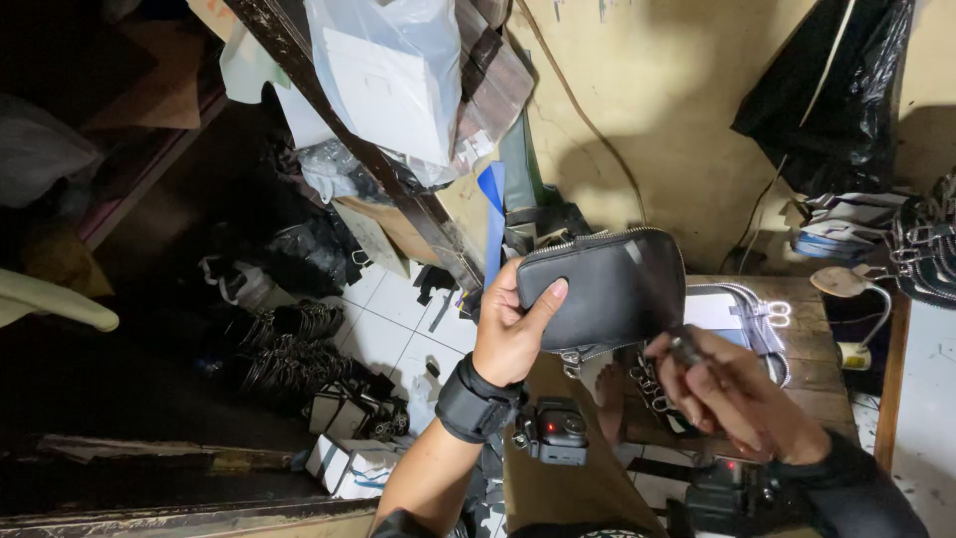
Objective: Trimming excess threads and material from small leather pouches using scissors
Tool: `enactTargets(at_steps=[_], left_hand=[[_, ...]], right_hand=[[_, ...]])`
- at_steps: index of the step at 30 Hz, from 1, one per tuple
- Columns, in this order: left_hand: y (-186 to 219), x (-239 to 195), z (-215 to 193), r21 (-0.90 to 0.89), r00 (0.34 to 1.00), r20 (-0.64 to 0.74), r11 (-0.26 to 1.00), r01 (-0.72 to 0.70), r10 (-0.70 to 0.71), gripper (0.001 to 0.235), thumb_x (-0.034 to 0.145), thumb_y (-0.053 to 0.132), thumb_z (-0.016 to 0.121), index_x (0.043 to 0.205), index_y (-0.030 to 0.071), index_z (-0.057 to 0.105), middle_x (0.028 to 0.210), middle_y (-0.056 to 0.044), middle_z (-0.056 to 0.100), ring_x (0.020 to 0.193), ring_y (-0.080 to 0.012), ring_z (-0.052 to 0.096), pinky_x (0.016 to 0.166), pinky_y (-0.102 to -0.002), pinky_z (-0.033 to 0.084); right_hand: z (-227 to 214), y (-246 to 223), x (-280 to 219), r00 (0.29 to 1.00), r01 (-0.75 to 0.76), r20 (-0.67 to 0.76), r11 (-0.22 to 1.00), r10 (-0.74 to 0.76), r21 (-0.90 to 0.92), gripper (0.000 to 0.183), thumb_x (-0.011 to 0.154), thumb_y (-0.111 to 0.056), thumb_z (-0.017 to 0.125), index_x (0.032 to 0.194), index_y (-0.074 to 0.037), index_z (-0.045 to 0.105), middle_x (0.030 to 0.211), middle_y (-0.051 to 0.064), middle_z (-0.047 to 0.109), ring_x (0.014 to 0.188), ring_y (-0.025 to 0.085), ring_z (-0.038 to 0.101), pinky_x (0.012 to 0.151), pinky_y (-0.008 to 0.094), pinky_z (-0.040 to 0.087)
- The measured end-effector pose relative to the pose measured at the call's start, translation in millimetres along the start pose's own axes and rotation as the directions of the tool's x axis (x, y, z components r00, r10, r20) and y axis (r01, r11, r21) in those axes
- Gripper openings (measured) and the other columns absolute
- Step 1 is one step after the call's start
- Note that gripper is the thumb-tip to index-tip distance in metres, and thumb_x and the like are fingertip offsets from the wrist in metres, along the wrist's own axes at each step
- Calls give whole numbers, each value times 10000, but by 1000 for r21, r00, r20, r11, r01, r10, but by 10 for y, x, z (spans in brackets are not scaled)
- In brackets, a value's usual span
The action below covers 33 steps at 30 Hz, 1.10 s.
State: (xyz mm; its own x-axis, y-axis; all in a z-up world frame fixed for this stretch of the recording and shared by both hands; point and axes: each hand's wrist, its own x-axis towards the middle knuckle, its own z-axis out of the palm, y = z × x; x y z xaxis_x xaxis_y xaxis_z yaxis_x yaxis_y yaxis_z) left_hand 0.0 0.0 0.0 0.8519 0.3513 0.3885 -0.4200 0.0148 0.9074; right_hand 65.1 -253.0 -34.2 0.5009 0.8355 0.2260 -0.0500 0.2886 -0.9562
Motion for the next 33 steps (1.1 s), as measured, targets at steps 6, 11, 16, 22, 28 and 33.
enactTargets(at_steps=[6, 11, 16, 22, 28, 33], left_hand=[[102, -40, 22, 75, 999, 32, 997, 8, -10, 239, 1011, 169, 681, 1227, 75, 636, 1202, -23, 694, 1134, -122, 627, 1017, -290, 514], [12, -62, 27, 27, 999, 4, 999, 35, -35, 208, 998, 149, 696, 1181, 75, 633, 1133, -11, 699, 1048, -89, 619, 958, -272, 528], [-22, -85, 47, 28, 999, -3, 999, 33, -33, 238, 993, 157, 700, 1202, 66, 627, 1148, -13, 694, 1062, -90, 614, 968, -274, 527], [-73, -94, 33, -27, 998, -5, 998, 64, -64, 246, 986, 138, 709, 1207, 71, 622, 1117, -17, 700, 1008, -89, 617, 945, -273, 536], [-71, -95, 28, 11, 998, 0, 998, 61, -61, 215, 979, 151, 717, 1157, 70, 627, 1052, 1, 694, 954, -80, 611, 900, -259, 540], [-117, -121, 25, 17, 997, 12, 997, 82, -82, 211, 967, 144, 733, 1137, 75, 627, 1039, 8, 706, 931, -65, 618, 873, -251, 546]], right_hand=[[295, -251, 93, 998, -56, 31, 979, 51, 194, 541, 1014, -451, 543, 1193, 56, 602, 618, 53, 457, 450, 89, 394, 417, 243, 377], [317, -240, 116, 999, -36, 12, 972, 34, 234, 573, 999, -484, 571, 1171, 63, 592, 619, 45, 450, 434, 81, 374, 389, 229, 354], [322, -201, 133, 1000, 4, 6, 981, -5, 193, 581, 990, -511, 586, 1155, 47, 598, 608, 26, 439, 440, 76, 369, 405, 232, 342], [320, -211, 114, 999, 46, 6, 991, -47, 129, 574, 1012, -500, 552, 1170, 51, 576, 653, 26, 426, 464, 85, 383, 450, 255, 383], [317, -163, 71, 1000, -22, 15, 965, 19, 260, 546, 1019, -464, 566, 1175, 59, 608, 630, 36, 445, 454, 89, 361, 392, 255, 340], [342, -209, 102, 999, 23, 21, 970, -29, 242, 545, 1033, -477, 548, 1177, 47, 590, 639, 28, 427, 461, 91, 383, 395, 228, 350]])
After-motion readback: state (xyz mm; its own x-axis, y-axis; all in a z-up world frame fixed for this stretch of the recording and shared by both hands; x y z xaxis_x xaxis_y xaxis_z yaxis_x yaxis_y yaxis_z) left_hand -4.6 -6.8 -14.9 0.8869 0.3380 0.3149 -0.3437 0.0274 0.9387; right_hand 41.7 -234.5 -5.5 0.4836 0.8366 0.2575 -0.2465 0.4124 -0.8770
